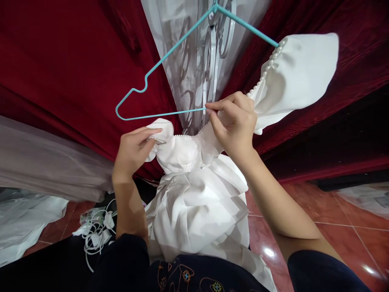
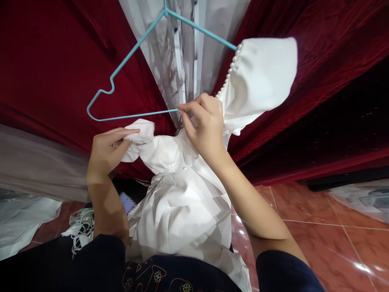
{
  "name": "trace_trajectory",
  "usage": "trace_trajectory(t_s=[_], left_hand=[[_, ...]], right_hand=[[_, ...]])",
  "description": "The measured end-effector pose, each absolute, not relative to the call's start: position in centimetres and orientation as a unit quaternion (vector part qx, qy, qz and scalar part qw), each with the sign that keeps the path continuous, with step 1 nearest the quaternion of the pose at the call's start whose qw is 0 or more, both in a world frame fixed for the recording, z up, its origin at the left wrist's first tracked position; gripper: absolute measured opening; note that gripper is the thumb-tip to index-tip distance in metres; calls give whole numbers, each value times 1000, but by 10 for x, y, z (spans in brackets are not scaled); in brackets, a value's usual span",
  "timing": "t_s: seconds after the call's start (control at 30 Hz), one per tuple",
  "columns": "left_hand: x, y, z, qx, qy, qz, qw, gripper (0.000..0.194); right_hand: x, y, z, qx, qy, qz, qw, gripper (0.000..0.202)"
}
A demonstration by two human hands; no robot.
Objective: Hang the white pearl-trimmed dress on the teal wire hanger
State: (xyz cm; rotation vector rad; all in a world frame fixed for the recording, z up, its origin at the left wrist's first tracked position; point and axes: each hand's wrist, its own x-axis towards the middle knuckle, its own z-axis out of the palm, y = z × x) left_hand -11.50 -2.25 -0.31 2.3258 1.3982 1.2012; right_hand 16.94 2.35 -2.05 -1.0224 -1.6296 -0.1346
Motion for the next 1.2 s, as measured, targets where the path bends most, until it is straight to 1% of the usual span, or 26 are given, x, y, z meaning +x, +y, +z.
trace_trajectory(t_s=[0.03,0.13,0.17,0.3,0.33,0.4,0.47,0.5,0.53,0.63,0.77,0.83,0.97,1.07,1.13,1.2], left_hand=[[-101,-23,1,786,441,429,58,25],[-68,-15,15,759,355,541,-73,22],[-62,-10,18,752,345,554,-92,22],[-51,6,19,773,403,487,-56,31],[-50,8,16,775,413,476,-52,32],[-48,10,9,770,417,479,-61,32],[-46,9,5,766,410,492,-65,35],[-45,8,5,765,408,494,-63,36],[-45,8,5,764,407,497,-62,37],[-48,7,9,763,411,496,-55,39],[-55,8,14,764,430,479,-40,37],[-58,8,16,765,437,472,-36,35],[-59,6,21,759,445,475,-34,31],[-57,5,22,763,427,486,-11,34],[-55,6,21,763,421,491,8,37],[-53,8,20,758,425,495,24,39]], right_hand=[[168,23,-21,-435,-694,-61,571,15],[167,16,-19,-409,-701,-65,581,21],[168,11,-18,-396,-709,-63,580,23],[179,-2,-5,-380,-741,-51,551,30],[184,-1,0,-385,-732,-71,557,32],[199,6,9,-402,-682,-150,593,38],[217,20,18,-403,-631,-231,621,50],[224,27,22,-393,-632,-246,621,55],[231,34,27,-402,-637,-230,616,53],[244,42,38,-455,-633,-152,608,37],[258,40,44,-449,-576,-138,669,40],[272,44,41,-449,-560,-143,682,38],[308,68,16,-555,-502,-168,642,26],[329,77,-10,-621,-444,-146,629,27],[331,69,-27,-609,-469,-137,624,25],[326,54,-39,-537,-514,-152,651,18]])
